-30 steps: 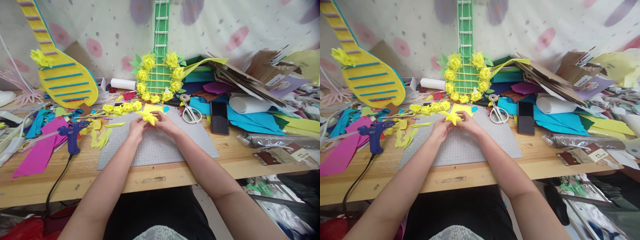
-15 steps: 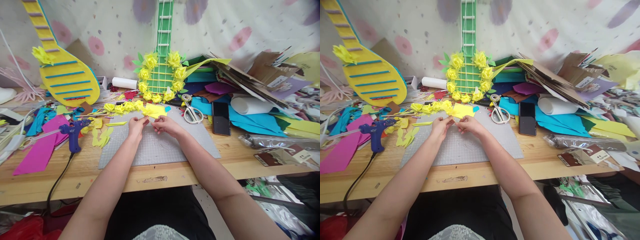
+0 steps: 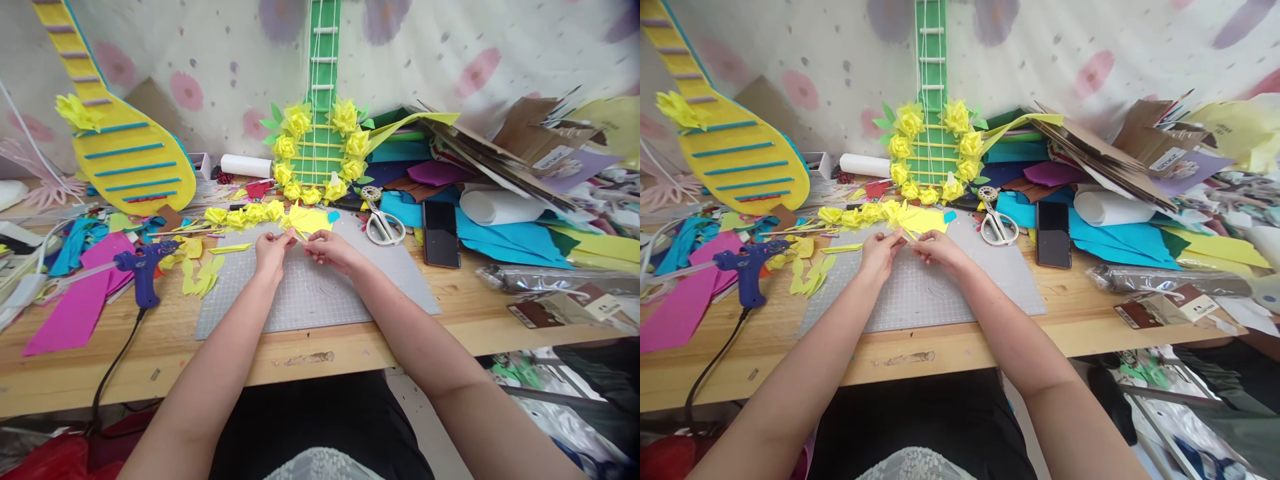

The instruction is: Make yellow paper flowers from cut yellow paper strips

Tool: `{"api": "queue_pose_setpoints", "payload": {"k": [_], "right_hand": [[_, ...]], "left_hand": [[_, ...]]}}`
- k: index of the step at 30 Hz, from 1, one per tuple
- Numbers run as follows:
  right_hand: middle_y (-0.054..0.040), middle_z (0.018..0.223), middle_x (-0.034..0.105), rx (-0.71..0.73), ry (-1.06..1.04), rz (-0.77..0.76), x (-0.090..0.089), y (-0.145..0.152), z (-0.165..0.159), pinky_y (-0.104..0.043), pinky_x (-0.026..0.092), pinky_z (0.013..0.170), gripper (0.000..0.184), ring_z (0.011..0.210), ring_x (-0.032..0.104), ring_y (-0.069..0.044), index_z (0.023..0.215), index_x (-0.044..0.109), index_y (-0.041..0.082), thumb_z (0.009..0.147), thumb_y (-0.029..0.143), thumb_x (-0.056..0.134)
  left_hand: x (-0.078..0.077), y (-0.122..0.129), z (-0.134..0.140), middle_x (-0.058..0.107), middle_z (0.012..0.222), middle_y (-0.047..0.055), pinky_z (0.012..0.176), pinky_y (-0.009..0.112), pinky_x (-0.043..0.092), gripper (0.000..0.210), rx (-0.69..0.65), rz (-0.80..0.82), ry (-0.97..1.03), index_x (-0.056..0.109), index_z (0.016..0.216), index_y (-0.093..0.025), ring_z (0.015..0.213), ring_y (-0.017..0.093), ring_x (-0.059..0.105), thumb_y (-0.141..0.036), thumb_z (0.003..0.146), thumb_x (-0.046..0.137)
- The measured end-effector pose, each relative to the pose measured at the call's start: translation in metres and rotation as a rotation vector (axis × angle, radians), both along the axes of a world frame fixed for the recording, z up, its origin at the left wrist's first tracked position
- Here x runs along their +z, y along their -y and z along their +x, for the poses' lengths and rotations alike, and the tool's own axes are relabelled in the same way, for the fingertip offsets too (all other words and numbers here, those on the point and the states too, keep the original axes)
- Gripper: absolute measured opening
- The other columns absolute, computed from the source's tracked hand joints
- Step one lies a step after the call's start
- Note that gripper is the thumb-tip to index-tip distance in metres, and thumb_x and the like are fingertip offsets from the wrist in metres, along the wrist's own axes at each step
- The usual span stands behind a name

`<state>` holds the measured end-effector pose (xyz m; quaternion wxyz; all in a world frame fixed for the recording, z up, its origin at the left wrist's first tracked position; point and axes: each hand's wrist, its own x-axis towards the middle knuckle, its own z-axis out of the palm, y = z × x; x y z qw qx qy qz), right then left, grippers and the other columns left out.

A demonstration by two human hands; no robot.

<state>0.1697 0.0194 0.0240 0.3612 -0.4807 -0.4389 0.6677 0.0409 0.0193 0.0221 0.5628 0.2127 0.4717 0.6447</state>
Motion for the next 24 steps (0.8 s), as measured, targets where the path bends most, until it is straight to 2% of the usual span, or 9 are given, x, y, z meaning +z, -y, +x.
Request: {"api": "queue_pose_setpoints", "payload": {"k": [4, 7, 10, 14, 19, 24], "right_hand": [[0.0011, 0.056, 0.06, -0.016, 0.004, 0.012, 0.001, 0.001, 0.0, -0.016, 0.032, 0.039, 0.028, 0.044, 0.044, -0.004, 0.07, 0.046, 0.018, 0.059, 0.022, 0.071], [0.0014, 0.054, 0.058, -0.034, 0.04, 0.05, -0.001, -0.001, -0.001, -0.016, 0.031, 0.039, 0.027, 0.043, 0.042, -0.004, 0.063, 0.047, 0.017, 0.057, 0.025, 0.072], [0.002, 0.052, 0.056, -0.042, 0.053, 0.079, -0.004, -0.002, -0.001, -0.017, 0.03, 0.038, 0.031, 0.043, 0.04, -0.004, 0.058, 0.047, 0.017, 0.053, 0.028, 0.075], [0.0029, 0.051, 0.055, -0.041, 0.063, 0.11, -0.008, -0.003, -0.002, -0.018, 0.028, 0.039, 0.035, 0.041, 0.039, -0.004, 0.058, 0.046, 0.018, 0.05, 0.033, 0.076], [0.0041, 0.053, 0.055, -0.144, 0.09, 0.285, -0.011, -0.004, -0.006, -0.02, 0.027, 0.041, 0.036, 0.042, 0.037, -0.005, 0.06, 0.048, 0.019, 0.05, 0.041, 0.074], [0.0027, 0.058, 0.055, -0.185, 0.197, 0.436, -0.014, -0.006, -0.006, -0.022, 0.035, 0.05, 0.034, 0.051, 0.045, -0.008, 0.06, 0.051, 0.019, 0.054, 0.045, 0.07]], "left_hand": [[0.0, 0.001, 0.0, 0.055, 0.057, -0.006, 0.071, 0.025, 0.048, 0.029, -0.016, -0.018, 0.054, 0.044, 0.069, -0.016, 0.054, 0.006, 0.056, -0.008, 0.059, 0.07], [0.002, 0.002, -0.001, 0.057, 0.06, -0.004, 0.072, 0.024, 0.047, 0.018, -0.079, -0.034, 0.095, 0.052, 0.07, -0.014, 0.055, 0.005, 0.055, -0.009, 0.062, 0.068], [0.002, 0.002, -0.002, 0.059, 0.063, -0.003, 0.073, 0.024, 0.047, 0.016, -0.112, -0.054, 0.115, 0.054, 0.067, -0.015, 0.058, 0.006, 0.056, -0.009, 0.061, 0.068], [0.002, 0.001, -0.001, 0.06, 0.065, -0.005, 0.07, 0.022, 0.046, 0.019, -0.084, -0.063, 0.132, 0.053, 0.068, -0.017, 0.058, 0.005, 0.055, -0.009, 0.06, 0.068], [0.002, 0.002, 0.0, 0.057, 0.062, -0.006, 0.067, 0.021, 0.045, 0.017, -0.083, -0.031, 0.151, 0.055, 0.071, -0.018, 0.056, 0.004, 0.051, -0.012, 0.062, 0.068], [0.002, 0.004, 0.001, 0.056, 0.063, -0.005, 0.067, 0.021, 0.045, 0.018, -0.121, -0.012, 0.104, 0.057, 0.07, -0.017, 0.057, 0.004, 0.051, -0.018, 0.059, 0.071]]}}
